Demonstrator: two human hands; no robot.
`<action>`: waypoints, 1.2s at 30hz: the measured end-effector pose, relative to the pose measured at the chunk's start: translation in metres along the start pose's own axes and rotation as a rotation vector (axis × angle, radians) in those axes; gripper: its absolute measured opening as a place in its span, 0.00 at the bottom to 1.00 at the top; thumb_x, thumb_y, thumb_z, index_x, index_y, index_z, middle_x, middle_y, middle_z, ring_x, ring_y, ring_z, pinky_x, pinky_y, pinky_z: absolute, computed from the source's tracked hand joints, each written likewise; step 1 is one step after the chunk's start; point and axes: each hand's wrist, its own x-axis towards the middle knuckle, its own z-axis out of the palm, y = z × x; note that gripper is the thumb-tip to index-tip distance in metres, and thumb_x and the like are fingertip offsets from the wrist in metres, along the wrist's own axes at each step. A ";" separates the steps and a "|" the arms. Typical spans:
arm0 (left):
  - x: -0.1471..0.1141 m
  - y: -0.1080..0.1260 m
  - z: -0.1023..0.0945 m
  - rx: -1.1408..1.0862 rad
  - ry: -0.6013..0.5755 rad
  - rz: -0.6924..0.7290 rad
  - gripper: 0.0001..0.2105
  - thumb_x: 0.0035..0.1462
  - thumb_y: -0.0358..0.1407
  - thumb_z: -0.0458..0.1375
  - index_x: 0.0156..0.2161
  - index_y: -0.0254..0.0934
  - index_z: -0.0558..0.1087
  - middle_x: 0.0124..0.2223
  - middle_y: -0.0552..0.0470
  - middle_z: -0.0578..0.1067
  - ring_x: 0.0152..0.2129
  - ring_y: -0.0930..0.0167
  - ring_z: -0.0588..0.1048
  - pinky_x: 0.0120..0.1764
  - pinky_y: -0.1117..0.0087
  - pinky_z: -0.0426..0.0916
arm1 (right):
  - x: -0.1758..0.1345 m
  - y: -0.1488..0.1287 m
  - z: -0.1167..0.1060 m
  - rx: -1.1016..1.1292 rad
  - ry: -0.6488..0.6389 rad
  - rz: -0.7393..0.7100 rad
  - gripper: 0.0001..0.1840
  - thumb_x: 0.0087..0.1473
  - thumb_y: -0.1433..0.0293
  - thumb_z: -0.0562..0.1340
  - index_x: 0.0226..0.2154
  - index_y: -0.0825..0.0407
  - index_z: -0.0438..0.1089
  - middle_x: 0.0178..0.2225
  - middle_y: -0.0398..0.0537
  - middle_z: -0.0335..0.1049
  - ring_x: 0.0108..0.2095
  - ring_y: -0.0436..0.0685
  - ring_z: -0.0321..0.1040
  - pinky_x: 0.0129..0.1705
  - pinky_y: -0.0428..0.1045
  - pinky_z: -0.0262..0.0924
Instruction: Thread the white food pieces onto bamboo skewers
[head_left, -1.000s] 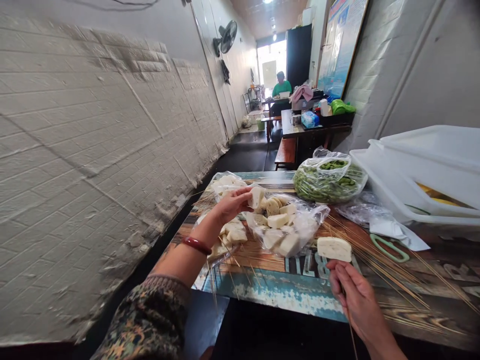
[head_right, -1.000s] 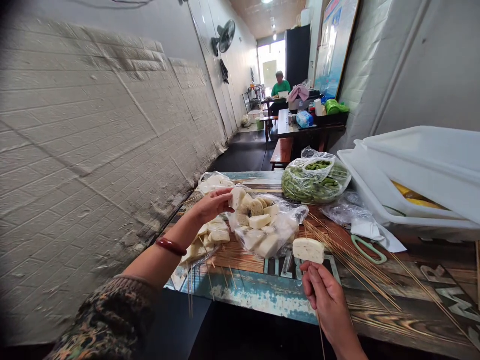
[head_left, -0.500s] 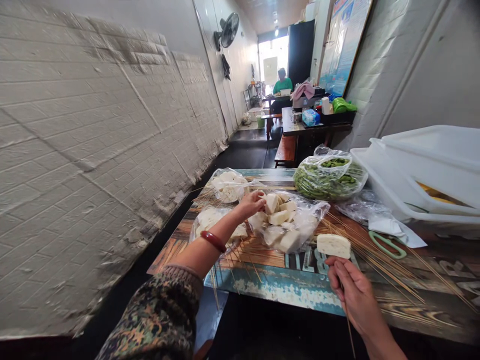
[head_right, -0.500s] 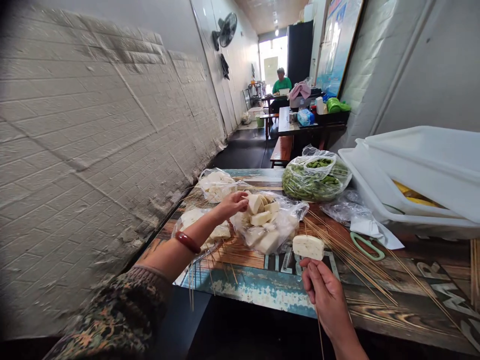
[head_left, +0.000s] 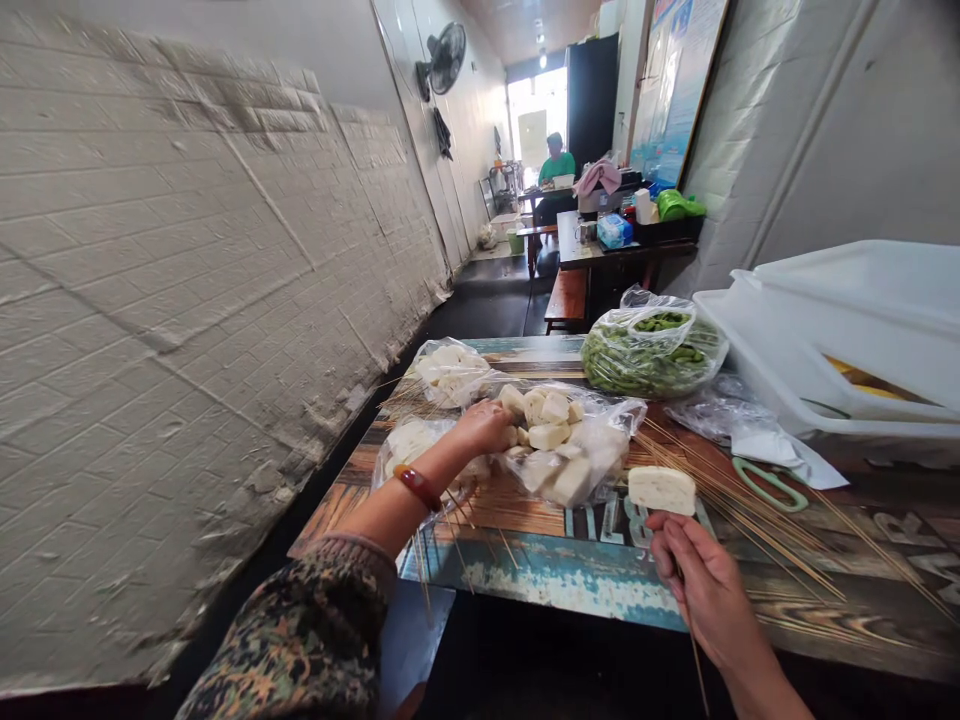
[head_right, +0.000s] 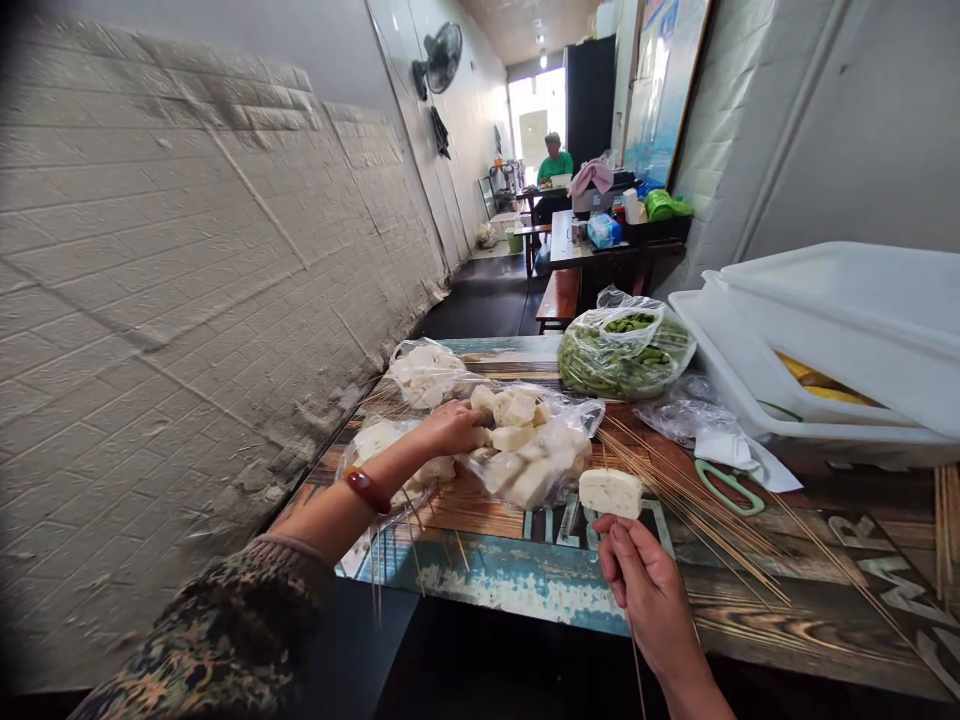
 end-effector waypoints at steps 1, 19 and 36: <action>-0.001 0.000 -0.002 0.004 -0.001 0.000 0.04 0.43 0.34 0.63 0.29 0.39 0.77 0.36 0.45 0.78 0.40 0.59 0.76 0.42 0.66 0.66 | 0.000 0.000 0.000 -0.002 0.004 0.000 0.19 0.57 0.52 0.65 0.37 0.51 0.72 0.19 0.37 0.58 0.18 0.46 0.49 0.16 0.42 0.45; -0.032 -0.022 -0.034 -0.656 0.010 0.018 0.12 0.45 0.38 0.62 0.36 0.35 0.71 0.33 0.52 0.76 0.29 0.70 0.73 0.34 0.70 0.67 | 0.000 0.002 0.000 0.000 -0.013 -0.013 0.17 0.60 0.54 0.63 0.39 0.50 0.70 0.20 0.37 0.57 0.19 0.46 0.48 0.18 0.41 0.44; -0.103 0.055 -0.053 -1.839 0.136 -0.204 0.14 0.55 0.42 0.63 0.43 0.37 0.71 0.33 0.49 0.76 0.25 0.71 0.76 0.21 0.75 0.68 | -0.007 -0.003 0.007 -0.090 0.009 -0.042 0.21 0.54 0.50 0.66 0.36 0.50 0.72 0.18 0.36 0.56 0.17 0.45 0.47 0.16 0.41 0.42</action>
